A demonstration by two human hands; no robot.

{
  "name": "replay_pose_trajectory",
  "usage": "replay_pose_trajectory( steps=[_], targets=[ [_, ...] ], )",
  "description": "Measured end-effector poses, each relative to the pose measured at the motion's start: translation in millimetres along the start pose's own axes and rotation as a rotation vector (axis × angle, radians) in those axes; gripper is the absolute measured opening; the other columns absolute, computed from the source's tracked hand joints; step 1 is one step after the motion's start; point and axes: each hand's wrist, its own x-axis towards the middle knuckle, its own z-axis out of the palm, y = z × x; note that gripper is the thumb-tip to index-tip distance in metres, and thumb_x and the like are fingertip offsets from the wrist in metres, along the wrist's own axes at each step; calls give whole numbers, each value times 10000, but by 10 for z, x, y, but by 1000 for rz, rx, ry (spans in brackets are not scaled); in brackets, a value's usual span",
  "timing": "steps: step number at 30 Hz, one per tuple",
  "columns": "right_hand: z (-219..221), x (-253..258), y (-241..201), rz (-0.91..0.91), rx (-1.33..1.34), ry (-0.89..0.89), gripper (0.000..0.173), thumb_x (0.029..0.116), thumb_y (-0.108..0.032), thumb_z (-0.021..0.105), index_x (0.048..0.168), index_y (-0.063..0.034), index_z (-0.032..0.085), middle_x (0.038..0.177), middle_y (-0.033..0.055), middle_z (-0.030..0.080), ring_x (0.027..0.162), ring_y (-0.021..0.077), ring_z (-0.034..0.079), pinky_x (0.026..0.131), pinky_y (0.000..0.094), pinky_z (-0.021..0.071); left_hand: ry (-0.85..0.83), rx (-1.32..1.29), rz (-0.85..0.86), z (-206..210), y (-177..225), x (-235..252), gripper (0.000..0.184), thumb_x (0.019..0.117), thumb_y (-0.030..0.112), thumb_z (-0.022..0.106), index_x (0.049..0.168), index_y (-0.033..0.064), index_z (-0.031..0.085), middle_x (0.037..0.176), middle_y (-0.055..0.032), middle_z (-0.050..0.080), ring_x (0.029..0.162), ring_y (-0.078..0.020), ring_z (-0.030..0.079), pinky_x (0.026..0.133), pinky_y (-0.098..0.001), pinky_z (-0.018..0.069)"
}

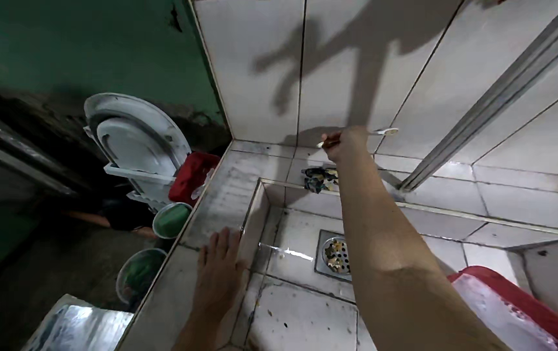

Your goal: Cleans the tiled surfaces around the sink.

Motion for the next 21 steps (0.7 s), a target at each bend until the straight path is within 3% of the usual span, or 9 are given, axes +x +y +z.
replay_pose_trajectory(
  steps=[3,8,11,12,14,16,18,19,21],
  targets=[
    [-25,96,69,123,21,16,140,1061,-81,384,1190,-58,431,851,82,490,581,154,532,551,291,536,-11,-1,-12,-36,-6,16,617,1027,331,604,1584,147,409,1655,-157,334,1546,-363,270,1217,-615,230],
    [-250,-81,68,198,230,-9,66,1038,-91,396,991,-119,434,685,19,468,496,106,493,481,234,492,19,-22,4,-22,-4,12,603,1029,321,602,1577,148,421,1645,-157,353,1536,-369,290,1212,-616,243],
    [-557,-311,42,176,94,-143,295,1076,-292,332,845,-146,446,490,-61,390,360,40,391,363,196,377,-21,-27,-18,-31,20,5,604,1045,347,569,1591,157,396,1671,-137,308,1558,-344,241,1232,-589,205],
    [-678,-448,26,149,-97,-179,348,1100,-366,272,911,-142,460,500,-66,359,360,38,349,359,201,342,-30,-32,-28,-36,25,8,604,1044,349,569,1594,170,394,1680,-120,292,1565,-330,223,1235,-580,193],
    [-978,-720,31,10,-591,-178,330,1121,-360,271,1165,-119,492,617,2,406,420,101,368,400,258,367,-32,-42,-40,-35,23,6,607,1040,347,574,1598,198,387,1685,-92,286,1572,-308,206,1241,-571,186],
    [-1360,-880,26,-224,-1141,-201,409,1148,-294,295,1420,-27,445,891,182,604,622,278,575,577,444,510,-54,-39,-55,-42,43,4,624,1033,341,589,1603,205,375,1691,-84,274,1578,-296,189,1245,-558,184],
    [-1661,-971,34,-406,-1463,-129,398,1132,-229,393,1450,-27,521,1171,317,658,983,505,674,831,676,523,-33,-26,-45,-18,44,3,620,1024,338,603,1591,191,398,1679,-97,302,1570,-306,216,1236,-566,207],
    [-1756,-982,32,-433,-1597,-96,408,1127,-203,398,1500,-83,513,1292,327,619,1098,538,644,889,706,503,-20,-21,-40,-5,40,7,618,1022,346,608,1585,186,410,1673,-100,314,1565,-310,230,1233,-568,214],
    [-1798,-952,40,-425,-1793,-51,447,1112,-142,401,1551,-176,479,1323,327,610,1114,546,643,862,705,512,-43,-13,-53,-15,46,20,622,1029,365,595,1594,200,392,1684,-84,293,1572,-299,209,1241,-564,199]
  ],
)
